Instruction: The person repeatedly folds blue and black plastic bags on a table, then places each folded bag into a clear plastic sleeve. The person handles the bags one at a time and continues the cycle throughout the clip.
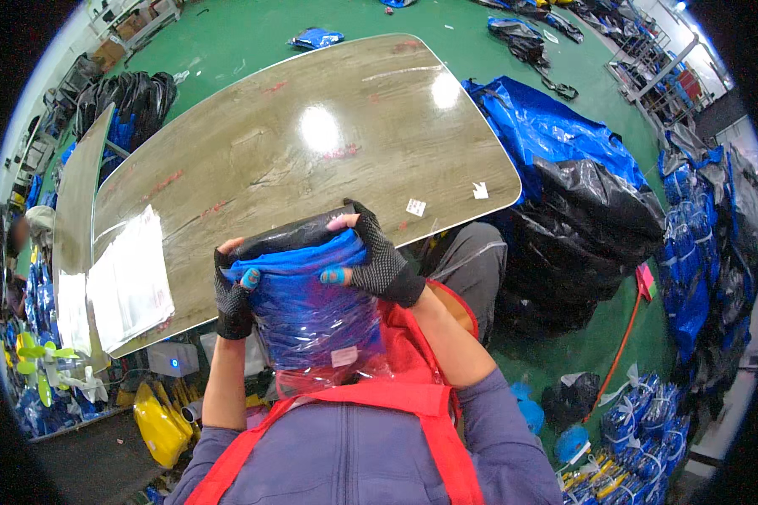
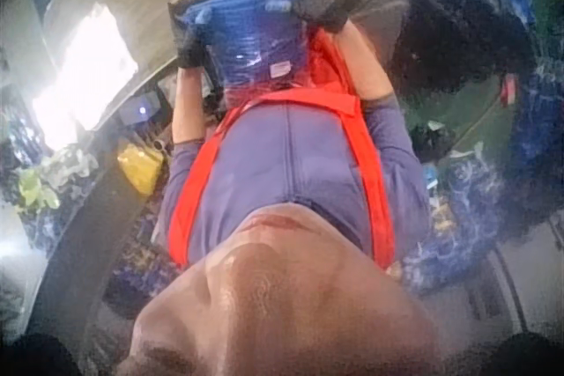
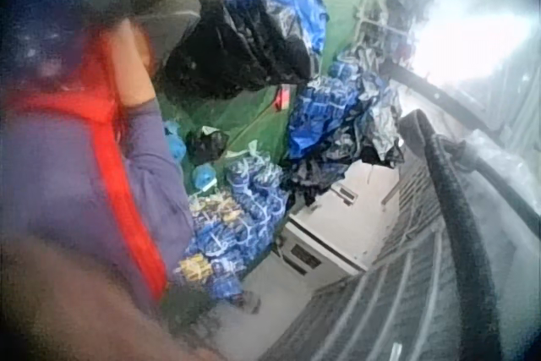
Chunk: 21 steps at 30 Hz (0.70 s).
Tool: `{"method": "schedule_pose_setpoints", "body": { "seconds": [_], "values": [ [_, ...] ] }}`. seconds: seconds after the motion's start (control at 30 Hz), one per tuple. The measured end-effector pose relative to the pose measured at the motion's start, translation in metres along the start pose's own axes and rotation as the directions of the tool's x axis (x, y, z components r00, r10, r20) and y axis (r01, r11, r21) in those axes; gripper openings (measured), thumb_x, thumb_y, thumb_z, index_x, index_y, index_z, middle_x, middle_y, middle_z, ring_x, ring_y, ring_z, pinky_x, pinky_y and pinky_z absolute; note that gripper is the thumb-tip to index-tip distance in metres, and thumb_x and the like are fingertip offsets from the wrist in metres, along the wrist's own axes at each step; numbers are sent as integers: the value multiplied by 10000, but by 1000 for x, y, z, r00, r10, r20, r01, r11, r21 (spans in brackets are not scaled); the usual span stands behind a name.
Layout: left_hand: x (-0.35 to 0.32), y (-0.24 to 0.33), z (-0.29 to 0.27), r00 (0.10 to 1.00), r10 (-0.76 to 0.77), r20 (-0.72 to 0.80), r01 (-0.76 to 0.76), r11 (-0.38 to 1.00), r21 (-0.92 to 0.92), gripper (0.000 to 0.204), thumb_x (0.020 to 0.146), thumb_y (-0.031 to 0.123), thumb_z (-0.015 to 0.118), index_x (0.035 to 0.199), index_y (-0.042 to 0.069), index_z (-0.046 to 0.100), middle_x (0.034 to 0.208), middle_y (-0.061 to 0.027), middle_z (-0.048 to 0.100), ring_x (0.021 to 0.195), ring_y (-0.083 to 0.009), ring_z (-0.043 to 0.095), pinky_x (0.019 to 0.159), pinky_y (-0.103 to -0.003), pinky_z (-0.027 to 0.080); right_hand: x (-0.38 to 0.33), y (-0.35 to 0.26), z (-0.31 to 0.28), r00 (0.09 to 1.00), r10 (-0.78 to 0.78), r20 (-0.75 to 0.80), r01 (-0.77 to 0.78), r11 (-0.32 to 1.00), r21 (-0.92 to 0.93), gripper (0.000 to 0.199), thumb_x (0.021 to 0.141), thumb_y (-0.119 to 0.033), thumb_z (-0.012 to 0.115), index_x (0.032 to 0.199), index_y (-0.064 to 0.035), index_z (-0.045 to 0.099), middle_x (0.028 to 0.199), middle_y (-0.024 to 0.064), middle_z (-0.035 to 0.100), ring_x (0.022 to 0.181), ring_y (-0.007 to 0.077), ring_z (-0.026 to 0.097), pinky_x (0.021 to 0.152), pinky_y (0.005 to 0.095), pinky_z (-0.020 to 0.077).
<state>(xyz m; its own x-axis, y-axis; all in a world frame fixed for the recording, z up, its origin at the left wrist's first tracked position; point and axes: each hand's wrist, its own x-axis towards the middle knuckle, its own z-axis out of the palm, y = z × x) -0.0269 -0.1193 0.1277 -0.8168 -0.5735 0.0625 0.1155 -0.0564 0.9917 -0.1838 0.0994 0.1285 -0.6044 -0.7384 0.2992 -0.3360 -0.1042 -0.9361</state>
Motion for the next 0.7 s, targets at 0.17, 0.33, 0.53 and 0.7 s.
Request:
{"method": "schedule_pose_setpoints", "body": {
  "seconds": [0.17,0.33,0.53,0.7],
  "values": [
    [-18,-17,4,990,-48,-134,74,978,196,510,788,374,754,1138,56,565,1064,-57,576,973,-155,545,871,-303,444,-9,9,0,869,490,66,-485,819,306,326,819,-328,738,950,-41,654,888,47,646,919,141,567,865,301,446],
    [-29,-16,1,995,96,-37,-89,984,157,501,888,454,614,1161,34,622,1122,-96,601,1046,-190,553,928,-329,427,-16,15,-1,986,139,-86,-134,989,67,345,948,-332,560,1051,-33,696,1061,103,672,1015,178,588,866,330,465],
    [2,3,-9,997,-71,-15,73,968,241,362,949,373,557,904,33,674,778,-5,613,715,-107,552,644,-267,440,24,3,-11,958,251,-140,-261,964,-54,446,968,-405,511,883,-2,682,662,60,614,631,136,550,618,301,449],
    [76,37,6,997,5,81,-31,946,322,395,969,396,506,784,59,593,661,14,518,613,-83,470,544,-252,366,90,6,-22,959,284,-13,-284,955,-81,475,951,-428,505,780,-3,628,612,68,577,585,159,546,587,312,441]
  ]
}}
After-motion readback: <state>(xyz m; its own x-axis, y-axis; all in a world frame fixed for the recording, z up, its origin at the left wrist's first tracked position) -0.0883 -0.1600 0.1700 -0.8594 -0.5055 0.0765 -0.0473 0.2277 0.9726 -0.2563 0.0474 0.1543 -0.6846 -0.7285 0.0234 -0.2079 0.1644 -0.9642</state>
